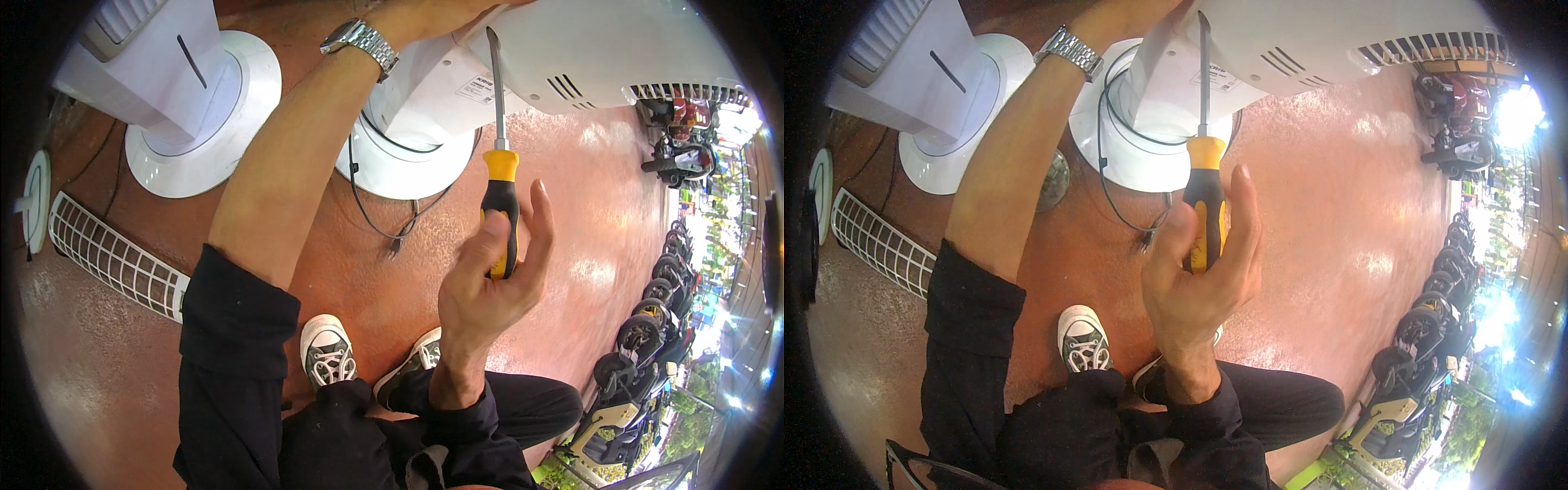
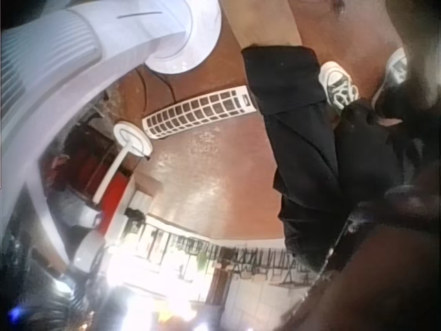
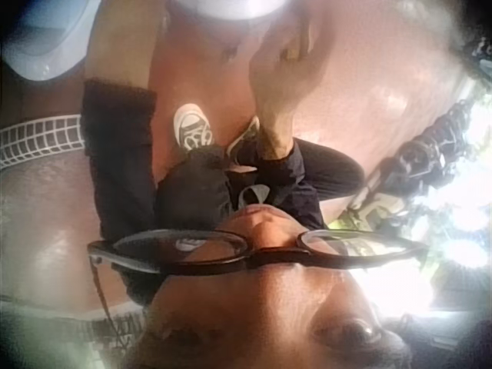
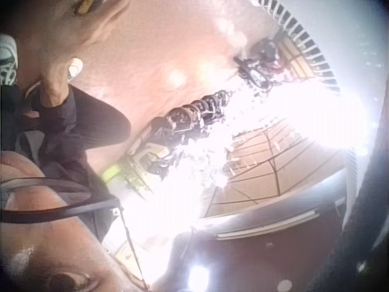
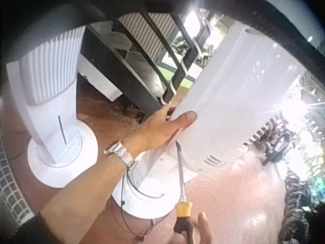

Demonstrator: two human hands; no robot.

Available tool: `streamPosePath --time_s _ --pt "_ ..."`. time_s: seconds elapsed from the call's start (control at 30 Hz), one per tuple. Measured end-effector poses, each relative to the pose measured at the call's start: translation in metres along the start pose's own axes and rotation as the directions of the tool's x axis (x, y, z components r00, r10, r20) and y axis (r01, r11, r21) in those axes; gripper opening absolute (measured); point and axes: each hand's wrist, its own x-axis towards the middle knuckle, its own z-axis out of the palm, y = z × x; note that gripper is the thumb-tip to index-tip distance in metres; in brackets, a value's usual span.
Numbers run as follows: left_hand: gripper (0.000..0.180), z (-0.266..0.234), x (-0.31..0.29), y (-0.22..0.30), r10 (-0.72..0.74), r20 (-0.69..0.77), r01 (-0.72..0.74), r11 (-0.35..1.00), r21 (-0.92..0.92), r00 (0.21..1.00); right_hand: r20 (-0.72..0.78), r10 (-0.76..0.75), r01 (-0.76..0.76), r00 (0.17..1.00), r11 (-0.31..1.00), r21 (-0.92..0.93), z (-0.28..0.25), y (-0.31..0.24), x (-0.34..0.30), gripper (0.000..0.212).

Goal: The person uses a screwdriver to remove screws from the base and body of a white tower fan. They work on multiple screw locations around the fan's lower housing while seated on the floor.

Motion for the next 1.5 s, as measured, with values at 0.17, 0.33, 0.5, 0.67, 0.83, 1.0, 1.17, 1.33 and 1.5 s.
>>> streamPosePath --time_s 0.17,0.33,0.5,0.67,0.83,1.0,1.17,1.33,1.5 --pt "0.087 0.003 -0.005 -0.006 -0.094 0.085 0.102 0.990 -0.095 0.992 0.023 -0.145 0.147 0.989 0.976 -0.161 -0.009 0.000 0.006 0.038" --pt "0.095 -0.007 -0.006 -0.031 0.146 0.143 -0.073 0.903 -0.424 0.979 -0.054 -0.270 0.264 0.961 0.958 -0.109 0.001 0.007 0.007 0.035" --pt "0.112 -0.009 -0.002 -0.040 0.209 0.188 -0.144 0.939 -0.311 0.960 0.040 -0.029 0.031 0.999 0.998 -0.053 -0.002 -0.002 0.006 0.032" --pt "0.113 -0.013 -0.002 -0.042 0.217 0.210 -0.145 0.939 -0.312 0.953 0.106 0.094 -0.080 0.990 0.989 -0.125 -0.011 -0.013 0.005 0.032" --pt "0.111 -0.010 0.000 -0.038 0.231 0.215 -0.162 0.941 -0.298 0.949 -0.069 -0.237 0.219 0.969 0.954 -0.203 -0.004 -0.002 0.010 0.037" --pt "0.111 -0.013 -0.001 -0.039 0.238 0.222 -0.170 0.942 -0.288 0.945 -0.027 0.051 -0.051 0.998 0.999 0.005 0.000 -0.009 0.008 0.034" --pt "0.111 -0.012 -0.001 -0.041 0.244 0.220 -0.171 0.936 -0.306 0.944 -0.079 -0.199 0.194 0.977 0.978 -0.075 0.001 -0.005 0.008 0.024" --pt "0.112 -0.014 -0.001 -0.039 0.238 0.230 -0.160 0.936 -0.314 0.944 -0.106 -0.217 0.211 0.970 0.975 -0.067 0.000 -0.005 0.005 0.026" --pt "0.114 -0.010 0.000 -0.043 0.260 0.219 -0.172 0.919 -0.354 0.941 -0.087 -0.217 0.206 0.972 0.971 -0.118 -0.009 -0.006 -0.004 0.026"
